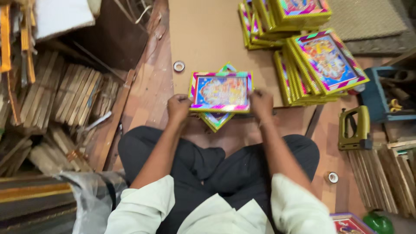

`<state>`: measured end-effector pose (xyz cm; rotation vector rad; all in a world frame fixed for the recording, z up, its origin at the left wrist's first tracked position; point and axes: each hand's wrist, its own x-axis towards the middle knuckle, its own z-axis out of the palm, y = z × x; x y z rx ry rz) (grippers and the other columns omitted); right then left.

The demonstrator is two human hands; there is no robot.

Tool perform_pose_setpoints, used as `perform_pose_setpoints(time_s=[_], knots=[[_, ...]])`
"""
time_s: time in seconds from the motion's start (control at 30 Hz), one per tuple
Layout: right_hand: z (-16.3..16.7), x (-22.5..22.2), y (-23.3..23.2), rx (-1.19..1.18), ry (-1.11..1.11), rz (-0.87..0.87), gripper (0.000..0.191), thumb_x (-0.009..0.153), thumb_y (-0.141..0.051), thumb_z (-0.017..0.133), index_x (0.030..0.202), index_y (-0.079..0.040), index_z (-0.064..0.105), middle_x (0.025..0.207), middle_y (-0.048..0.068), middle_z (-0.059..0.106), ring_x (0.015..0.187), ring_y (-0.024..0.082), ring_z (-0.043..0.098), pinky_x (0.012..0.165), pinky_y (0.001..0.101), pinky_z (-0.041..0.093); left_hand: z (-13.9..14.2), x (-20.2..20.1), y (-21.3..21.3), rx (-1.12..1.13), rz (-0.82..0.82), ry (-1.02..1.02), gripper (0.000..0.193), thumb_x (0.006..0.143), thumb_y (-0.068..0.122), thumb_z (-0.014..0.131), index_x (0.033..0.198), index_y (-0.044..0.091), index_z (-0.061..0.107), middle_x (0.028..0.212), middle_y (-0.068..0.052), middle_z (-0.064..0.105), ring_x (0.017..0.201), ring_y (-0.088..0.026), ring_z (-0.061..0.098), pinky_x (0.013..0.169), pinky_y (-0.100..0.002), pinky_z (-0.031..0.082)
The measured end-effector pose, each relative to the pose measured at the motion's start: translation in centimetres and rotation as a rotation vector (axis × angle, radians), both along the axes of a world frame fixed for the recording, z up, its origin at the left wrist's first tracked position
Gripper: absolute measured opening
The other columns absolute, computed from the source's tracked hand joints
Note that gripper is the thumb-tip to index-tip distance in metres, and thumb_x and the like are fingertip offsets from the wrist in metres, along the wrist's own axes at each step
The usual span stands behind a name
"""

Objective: The person sits on the floor and wraps small decorative frames with clear adhesive tape. They tear off pieces of tape, apply them to the edges of each frame, and stack the finished frames into piles.

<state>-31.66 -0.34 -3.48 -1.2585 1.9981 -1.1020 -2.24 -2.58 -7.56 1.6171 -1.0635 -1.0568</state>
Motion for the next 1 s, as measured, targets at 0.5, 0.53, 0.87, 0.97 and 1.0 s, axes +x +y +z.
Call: perform_pose_setpoints(time_s=[0.5,0.53,0.87,0.97,1.0], knots=[[5.1,2.0,-8.2,0.114,0.377,0.196,0.03,0.083,-0.031,0.078,0.099,-0.005,0.078,0.087,0.015,0.077,0.08,0.029,0.076,0.075,0.0406,0.056,0.4,-3.2,7.3,-0.08,0.153,0.105,0.025,0.08,0.015,0.084,0.091,-0.004,0.072,0.081,-0.009,0.073,0.072,-0.015,0.065,0.068,-0.028,0.053],[6.2,2.4,-8.5,0.208,0.34,0.194,0.03,0.084,-0.034,0.077,0.099,-0.008,0.078,0.085,0.013,0.078,0.078,0.026,0.077,0.074,0.04,0.057,0.5,-2.8,7.1,-0.103,0.162,0.12,0.024,0.081,0.015,0.084,0.089,-0.004,0.072,0.08,-0.009,0.072,0.073,-0.014,0.064,0.067,-0.028,0.051],[3.9,1.5,-8.9,0.134,0.272,0.268,0.036,0.079,-0.026,0.08,0.103,0.0,0.075,0.088,0.018,0.076,0.078,0.027,0.076,0.075,0.0382,0.059,0.0,-4.0,7.4,-0.007,0.177,0.376,0.03,0.075,0.008,0.085,0.092,-0.002,0.063,0.085,-0.008,0.065,0.072,-0.013,0.061,0.064,-0.028,0.051],[1.3,0.0,-7.9,0.085,0.232,0.3,0.037,0.08,-0.025,0.078,0.104,0.001,0.075,0.095,0.018,0.077,0.086,0.028,0.076,0.08,0.0378,0.058,-0.5,-5.0,7.8,0.089,0.183,0.387,0.039,0.073,0.01,0.083,0.101,-0.003,0.058,0.087,-0.01,0.067,0.072,-0.016,0.064,0.062,-0.032,0.054],[0.8,-0.2,-7.8,0.046,0.258,0.332,0.038,0.08,-0.025,0.079,0.105,0.002,0.075,0.097,0.019,0.077,0.089,0.028,0.075,0.082,0.0378,0.057,-0.7,-5.3,7.8,0.102,0.191,0.342,0.042,0.074,0.01,0.084,0.104,-0.004,0.058,0.089,-0.011,0.068,0.073,-0.017,0.065,0.063,-0.033,0.055]])
